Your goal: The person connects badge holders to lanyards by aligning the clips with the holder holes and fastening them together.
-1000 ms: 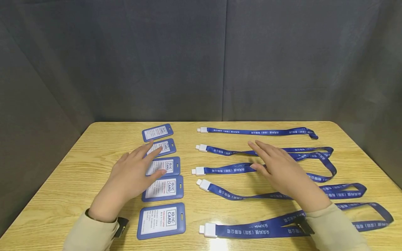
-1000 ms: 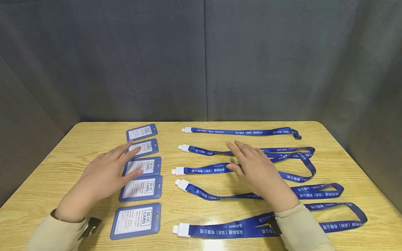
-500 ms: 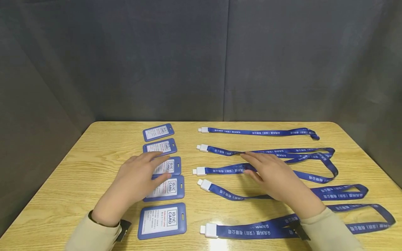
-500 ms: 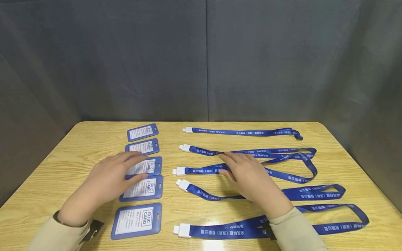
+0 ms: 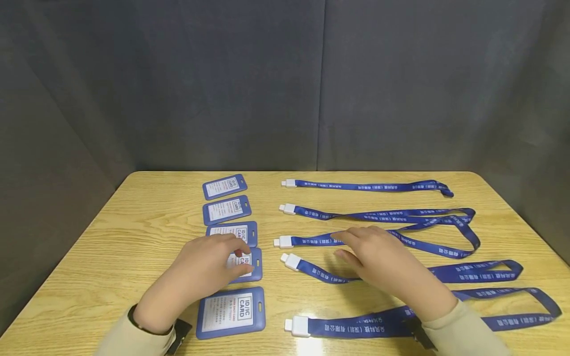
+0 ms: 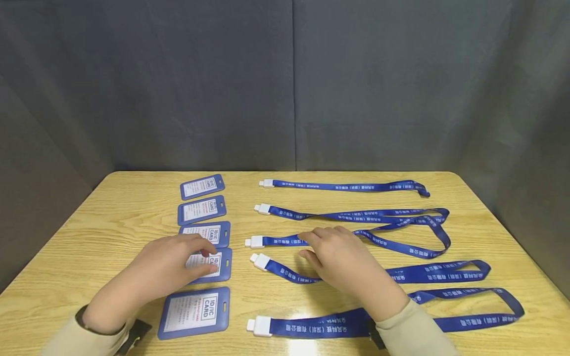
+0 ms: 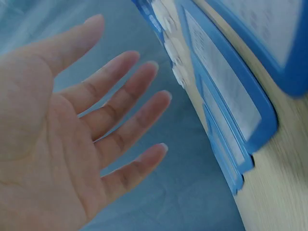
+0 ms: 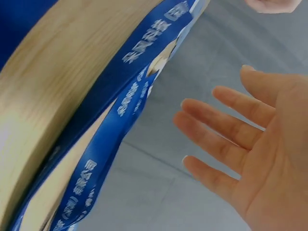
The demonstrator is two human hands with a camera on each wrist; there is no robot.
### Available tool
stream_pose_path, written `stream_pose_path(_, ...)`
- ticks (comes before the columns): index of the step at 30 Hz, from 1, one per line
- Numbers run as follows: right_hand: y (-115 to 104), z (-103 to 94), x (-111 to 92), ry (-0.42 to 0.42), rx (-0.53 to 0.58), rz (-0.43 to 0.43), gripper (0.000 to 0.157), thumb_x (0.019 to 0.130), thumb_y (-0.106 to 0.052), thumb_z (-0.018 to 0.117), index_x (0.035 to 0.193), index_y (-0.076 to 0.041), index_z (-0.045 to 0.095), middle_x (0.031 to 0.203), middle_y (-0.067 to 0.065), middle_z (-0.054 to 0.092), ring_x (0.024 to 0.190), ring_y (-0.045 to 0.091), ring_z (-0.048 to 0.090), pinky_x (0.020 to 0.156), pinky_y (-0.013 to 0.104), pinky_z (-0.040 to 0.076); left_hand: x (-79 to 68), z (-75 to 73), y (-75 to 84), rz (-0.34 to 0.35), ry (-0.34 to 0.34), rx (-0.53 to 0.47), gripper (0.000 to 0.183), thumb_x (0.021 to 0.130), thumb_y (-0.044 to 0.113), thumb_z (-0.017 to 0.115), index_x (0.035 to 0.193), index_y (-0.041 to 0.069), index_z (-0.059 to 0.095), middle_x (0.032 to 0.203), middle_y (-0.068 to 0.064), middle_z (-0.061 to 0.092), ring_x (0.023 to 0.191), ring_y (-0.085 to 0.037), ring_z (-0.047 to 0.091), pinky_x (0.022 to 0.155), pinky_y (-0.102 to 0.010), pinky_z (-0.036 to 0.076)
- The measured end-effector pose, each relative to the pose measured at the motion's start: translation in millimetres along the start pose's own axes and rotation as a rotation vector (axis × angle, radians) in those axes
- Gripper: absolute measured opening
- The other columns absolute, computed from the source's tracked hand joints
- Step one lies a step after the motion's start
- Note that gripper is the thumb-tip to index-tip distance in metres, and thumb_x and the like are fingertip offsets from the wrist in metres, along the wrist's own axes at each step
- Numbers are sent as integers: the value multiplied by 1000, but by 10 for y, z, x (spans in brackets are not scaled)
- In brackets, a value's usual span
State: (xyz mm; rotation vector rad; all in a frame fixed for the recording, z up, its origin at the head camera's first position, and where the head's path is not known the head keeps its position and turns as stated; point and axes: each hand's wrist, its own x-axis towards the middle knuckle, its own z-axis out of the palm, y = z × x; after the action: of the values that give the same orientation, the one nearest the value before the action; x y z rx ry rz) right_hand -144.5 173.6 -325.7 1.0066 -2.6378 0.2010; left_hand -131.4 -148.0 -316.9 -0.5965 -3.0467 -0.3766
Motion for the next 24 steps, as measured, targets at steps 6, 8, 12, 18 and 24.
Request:
stream_pose_path(6, -77, -29, 46, 2, -23, -49, 27, 88, -21, 77, 110, -5, 72, 99, 5, 73, 89, 23, 70, 81, 40, 57, -41, 16, 67, 21, -29, -48, 34, 82, 43, 79, 109, 22, 73, 93, 11, 66, 84, -9, 59, 76, -37, 51)
stream_pose_path(8, -100, -34, 67, 9, -26, -69, 26, 88, -21, 77, 107, -5, 73, 96, 4, 73, 87, 22, 70, 80, 39, 57, -66, 45, 65, 40, -30, -45, 34, 82, 43, 79, 109, 22, 73, 94, 11, 66, 86, -10, 61, 77, -38, 52)
stream_pose_path(12, -190, -36, 121, -3, -5, -115, 22, 87, -21, 77, 102, -5, 73, 91, 2, 72, 80, 18, 69, 76, 35, 57, -150, 110, 51, 88, -51, -36, 35, 81, 42, 80, 108, 21, 73, 96, 10, 67, 90, -12, 64, 78, -39, 53)
stream_pose_path(18, -394, -80, 212, -50, 81, -128, 13, 88, -21, 77, 94, -10, 73, 83, -4, 70, 70, 9, 62, 72, 31, 55, -244, 123, 57, 125, -118, -87, 48, 75, 45, 84, 113, 19, 72, 107, 7, 67, 100, -19, 65, 84, -45, 53)
stream_pose_path(24, -591, -92, 194, -182, 172, -74, 13, 87, -23, 77, 93, -13, 73, 84, -6, 70, 73, 7, 62, 74, 32, 55, -298, 123, 73, 168, -182, -112, 66, 65, 45, 90, 119, 14, 69, 113, 4, 64, 104, -20, 62, 90, -48, 51)
